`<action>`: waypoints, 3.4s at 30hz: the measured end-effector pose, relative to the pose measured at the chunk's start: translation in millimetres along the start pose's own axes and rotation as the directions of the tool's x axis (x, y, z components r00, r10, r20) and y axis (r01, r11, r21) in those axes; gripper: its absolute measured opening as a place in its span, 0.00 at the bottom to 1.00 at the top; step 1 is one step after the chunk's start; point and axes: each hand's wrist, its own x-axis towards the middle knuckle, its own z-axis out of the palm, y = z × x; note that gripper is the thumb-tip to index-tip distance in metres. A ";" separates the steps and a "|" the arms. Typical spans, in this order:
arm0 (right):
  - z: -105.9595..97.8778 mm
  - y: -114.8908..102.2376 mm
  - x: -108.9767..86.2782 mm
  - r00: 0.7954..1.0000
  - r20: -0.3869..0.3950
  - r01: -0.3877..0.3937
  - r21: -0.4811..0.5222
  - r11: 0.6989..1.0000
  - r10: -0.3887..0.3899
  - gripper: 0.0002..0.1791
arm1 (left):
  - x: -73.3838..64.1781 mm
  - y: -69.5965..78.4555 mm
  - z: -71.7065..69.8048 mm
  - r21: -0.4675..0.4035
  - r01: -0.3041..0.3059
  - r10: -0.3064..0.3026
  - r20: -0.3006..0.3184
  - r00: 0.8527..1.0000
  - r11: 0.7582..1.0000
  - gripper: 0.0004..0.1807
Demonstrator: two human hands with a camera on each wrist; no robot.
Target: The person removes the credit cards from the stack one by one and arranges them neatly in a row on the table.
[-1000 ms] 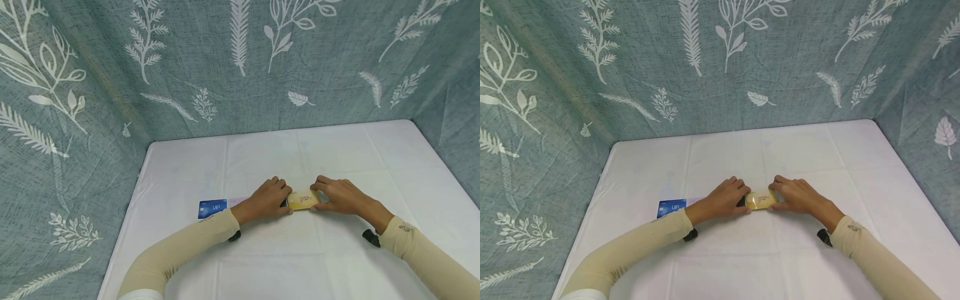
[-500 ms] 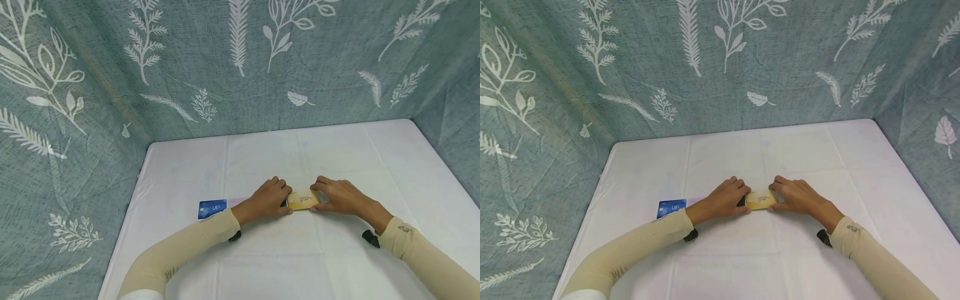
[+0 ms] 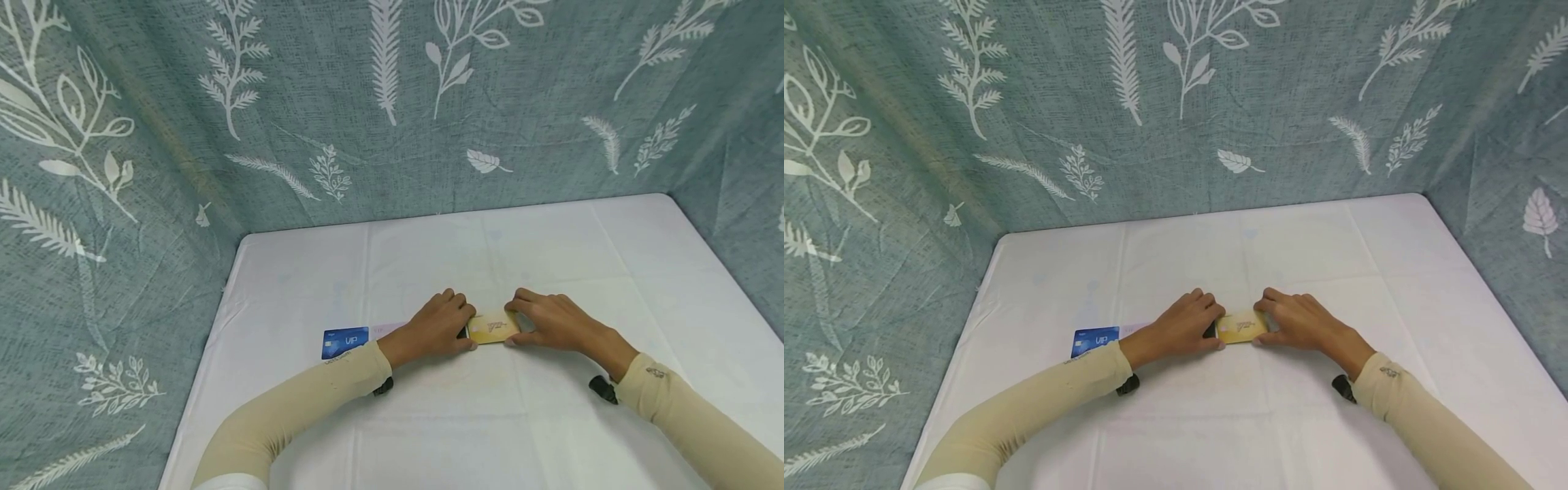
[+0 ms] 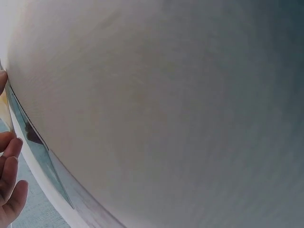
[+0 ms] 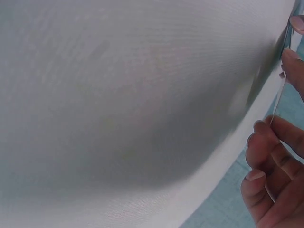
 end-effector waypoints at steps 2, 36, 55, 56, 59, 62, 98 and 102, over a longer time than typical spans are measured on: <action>0.8 0.0 0.4 1.000 0.003 -0.002 0.001 1.000 0.002 0.32 | 0.2 -0.2 0.4 0.001 0.001 -0.001 0.005 1.000 1.000 0.31; 4.8 2.9 4.2 0.998 0.063 -0.018 0.007 1.000 0.018 0.33 | 2.1 -3.0 2.2 -0.021 -0.003 0.004 0.011 1.000 1.000 0.29; 5.4 3.9 2.9 0.998 0.054 -0.015 0.017 1.000 0.014 0.32 | 2.0 -2.2 1.1 -0.024 0.004 -0.004 0.008 1.000 1.000 0.28; 5.4 3.8 2.8 0.998 0.055 -0.017 0.018 1.000 0.016 0.32 | 2.1 -2.1 0.9 -0.022 0.005 -0.005 0.012 1.000 1.000 0.28; 5.9 3.7 2.4 0.998 0.054 -0.020 0.022 1.000 0.018 0.32 | 2.4 -1.6 0.5 -0.025 0.012 -0.012 0.025 1.000 1.000 0.28; 6.8 3.7 2.1 0.999 0.046 -0.021 0.019 1.000 0.020 0.33 | 2.4 -1.0 -0.3 -0.033 0.019 -0.018 0.035 0.999 0.999 0.28; 5.4 4.1 2.8 0.997 0.071 -0.023 0.032 0.999 0.020 0.33 | 2.3 -0.2 -1.0 -0.038 0.006 -0.005 0.033 0.999 0.999 0.28; 4.7 4.8 3.2 0.997 0.072 -0.025 0.026 0.999 0.023 0.33 | 3.0 -0.6 -0.5 -0.033 0.004 -0.003 0.029 1.000 0.999 0.28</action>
